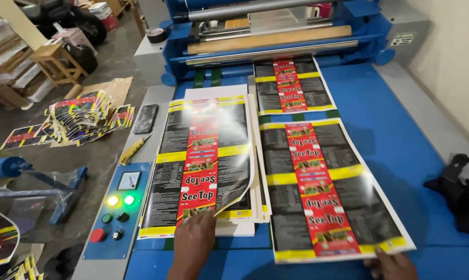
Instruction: Collecting and stacking printed sheets as they are output from a finishing machine.
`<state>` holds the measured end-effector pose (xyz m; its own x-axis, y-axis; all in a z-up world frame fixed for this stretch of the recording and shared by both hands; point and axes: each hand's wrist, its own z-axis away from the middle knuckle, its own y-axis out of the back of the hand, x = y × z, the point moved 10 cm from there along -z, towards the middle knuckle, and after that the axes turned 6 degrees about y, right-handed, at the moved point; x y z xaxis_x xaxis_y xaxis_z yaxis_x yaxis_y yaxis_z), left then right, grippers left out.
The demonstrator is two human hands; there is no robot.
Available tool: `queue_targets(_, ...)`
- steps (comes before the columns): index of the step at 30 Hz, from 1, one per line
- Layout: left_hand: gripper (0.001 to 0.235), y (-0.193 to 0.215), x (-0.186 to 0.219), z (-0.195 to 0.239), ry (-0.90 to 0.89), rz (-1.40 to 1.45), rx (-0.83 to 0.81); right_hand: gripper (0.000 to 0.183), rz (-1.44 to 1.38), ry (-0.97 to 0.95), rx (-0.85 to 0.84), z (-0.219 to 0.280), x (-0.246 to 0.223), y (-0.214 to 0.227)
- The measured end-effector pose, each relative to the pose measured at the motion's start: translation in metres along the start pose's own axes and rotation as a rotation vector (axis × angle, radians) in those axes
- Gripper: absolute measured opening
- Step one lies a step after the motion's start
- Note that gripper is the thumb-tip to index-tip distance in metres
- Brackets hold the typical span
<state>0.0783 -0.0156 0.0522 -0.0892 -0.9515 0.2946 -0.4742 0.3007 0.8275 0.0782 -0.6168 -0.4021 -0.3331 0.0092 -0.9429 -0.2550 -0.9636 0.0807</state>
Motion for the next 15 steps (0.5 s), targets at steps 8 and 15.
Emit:
queue_targets(8, 0.020, -0.022, -0.005, -0.002, 0.056, 0.024, -0.101, 0.024, -0.153, 0.154, -0.026, -0.065, -0.199, -0.120)
queue_targets(15, 0.032, -0.027, -0.001, 0.014, 0.010, 0.026, 0.056, 0.049, -0.168, 0.007, -0.057, -0.018, -0.209, -0.140)
